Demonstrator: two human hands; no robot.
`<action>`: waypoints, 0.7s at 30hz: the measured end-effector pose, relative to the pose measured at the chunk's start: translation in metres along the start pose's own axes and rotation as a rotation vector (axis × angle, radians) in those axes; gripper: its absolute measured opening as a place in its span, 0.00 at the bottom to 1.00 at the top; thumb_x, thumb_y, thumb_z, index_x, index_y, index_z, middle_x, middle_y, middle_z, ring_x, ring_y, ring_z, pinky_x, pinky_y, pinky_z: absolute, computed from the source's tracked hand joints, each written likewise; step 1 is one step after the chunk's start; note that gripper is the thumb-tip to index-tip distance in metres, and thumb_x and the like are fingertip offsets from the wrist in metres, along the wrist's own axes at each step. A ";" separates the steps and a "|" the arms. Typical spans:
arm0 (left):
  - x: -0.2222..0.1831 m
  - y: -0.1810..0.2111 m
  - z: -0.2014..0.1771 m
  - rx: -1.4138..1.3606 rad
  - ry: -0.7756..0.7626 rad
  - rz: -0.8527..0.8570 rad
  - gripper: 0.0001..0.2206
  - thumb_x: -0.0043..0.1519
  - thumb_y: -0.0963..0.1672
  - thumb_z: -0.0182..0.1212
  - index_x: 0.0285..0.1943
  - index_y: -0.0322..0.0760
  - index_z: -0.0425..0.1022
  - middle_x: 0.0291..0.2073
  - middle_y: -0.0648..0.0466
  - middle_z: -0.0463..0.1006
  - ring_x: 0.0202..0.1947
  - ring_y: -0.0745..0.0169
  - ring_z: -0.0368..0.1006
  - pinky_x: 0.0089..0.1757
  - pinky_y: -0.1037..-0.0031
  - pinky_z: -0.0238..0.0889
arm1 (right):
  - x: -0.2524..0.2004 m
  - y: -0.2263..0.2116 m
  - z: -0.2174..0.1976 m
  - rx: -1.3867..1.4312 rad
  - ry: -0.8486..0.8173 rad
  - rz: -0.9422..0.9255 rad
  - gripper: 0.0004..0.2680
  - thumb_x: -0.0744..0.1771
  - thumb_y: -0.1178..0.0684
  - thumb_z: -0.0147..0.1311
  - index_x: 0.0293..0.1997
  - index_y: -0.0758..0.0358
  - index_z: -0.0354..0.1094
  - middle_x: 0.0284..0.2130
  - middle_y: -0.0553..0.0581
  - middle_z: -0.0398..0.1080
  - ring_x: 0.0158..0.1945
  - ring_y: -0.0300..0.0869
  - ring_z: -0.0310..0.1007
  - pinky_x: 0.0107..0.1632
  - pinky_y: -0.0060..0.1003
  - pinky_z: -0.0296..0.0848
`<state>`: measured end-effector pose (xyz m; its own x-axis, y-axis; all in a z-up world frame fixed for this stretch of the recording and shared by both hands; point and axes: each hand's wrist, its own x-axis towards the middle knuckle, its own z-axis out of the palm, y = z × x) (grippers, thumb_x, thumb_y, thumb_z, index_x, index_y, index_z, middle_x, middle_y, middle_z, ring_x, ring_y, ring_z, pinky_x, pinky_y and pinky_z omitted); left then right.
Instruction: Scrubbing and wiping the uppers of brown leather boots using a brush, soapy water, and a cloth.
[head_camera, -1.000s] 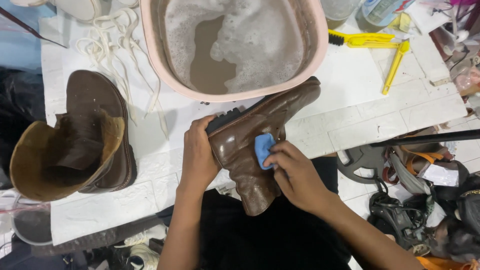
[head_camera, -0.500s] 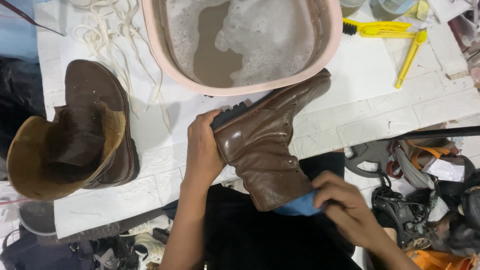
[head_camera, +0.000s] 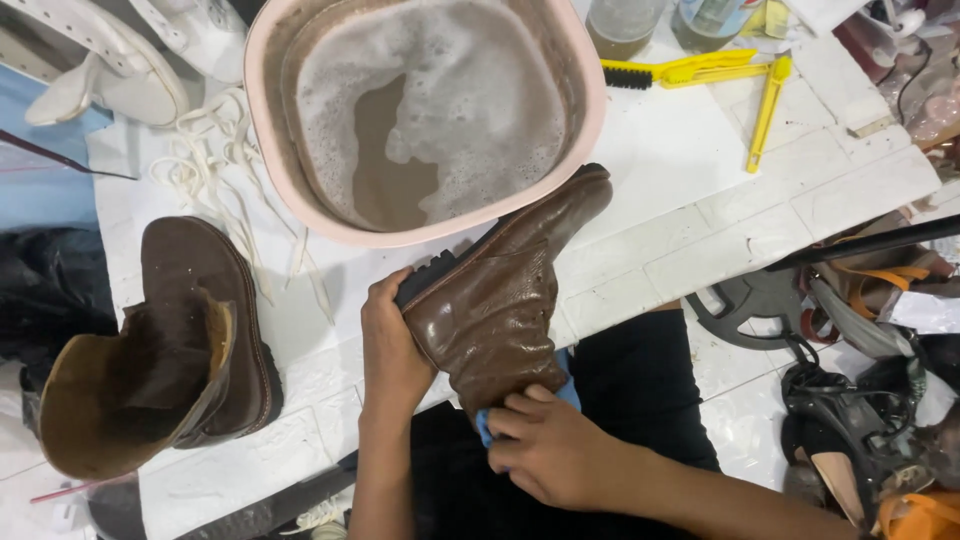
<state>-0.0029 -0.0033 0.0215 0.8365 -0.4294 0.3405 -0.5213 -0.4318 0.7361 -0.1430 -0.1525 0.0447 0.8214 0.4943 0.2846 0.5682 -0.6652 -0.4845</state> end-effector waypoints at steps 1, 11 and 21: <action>-0.001 0.000 0.000 0.011 -0.016 -0.058 0.30 0.49 0.42 0.65 0.59 0.31 0.54 0.50 0.41 0.63 0.51 0.47 0.62 0.51 0.62 0.56 | -0.003 0.000 -0.015 0.359 -0.121 0.090 0.03 0.60 0.62 0.46 0.30 0.60 0.64 0.32 0.55 0.59 0.35 0.45 0.59 0.38 0.37 0.58; -0.007 -0.004 0.009 0.267 0.057 -0.014 0.39 0.47 0.48 0.69 0.65 0.35 0.52 0.52 0.44 0.56 0.56 0.46 0.56 0.56 0.59 0.50 | -0.049 0.047 -0.075 0.644 1.420 0.467 0.05 0.64 0.59 0.49 0.39 0.56 0.57 0.38 0.49 0.61 0.41 0.31 0.60 0.51 0.24 0.60; -0.011 -0.011 0.011 0.392 0.062 -0.033 0.41 0.41 0.41 0.68 0.66 0.34 0.52 0.43 0.46 0.61 0.47 0.48 0.59 0.54 0.60 0.45 | 0.032 0.025 0.022 -0.018 0.340 -0.167 0.03 0.63 0.59 0.44 0.32 0.59 0.64 0.31 0.58 0.61 0.31 0.49 0.60 0.31 0.42 0.59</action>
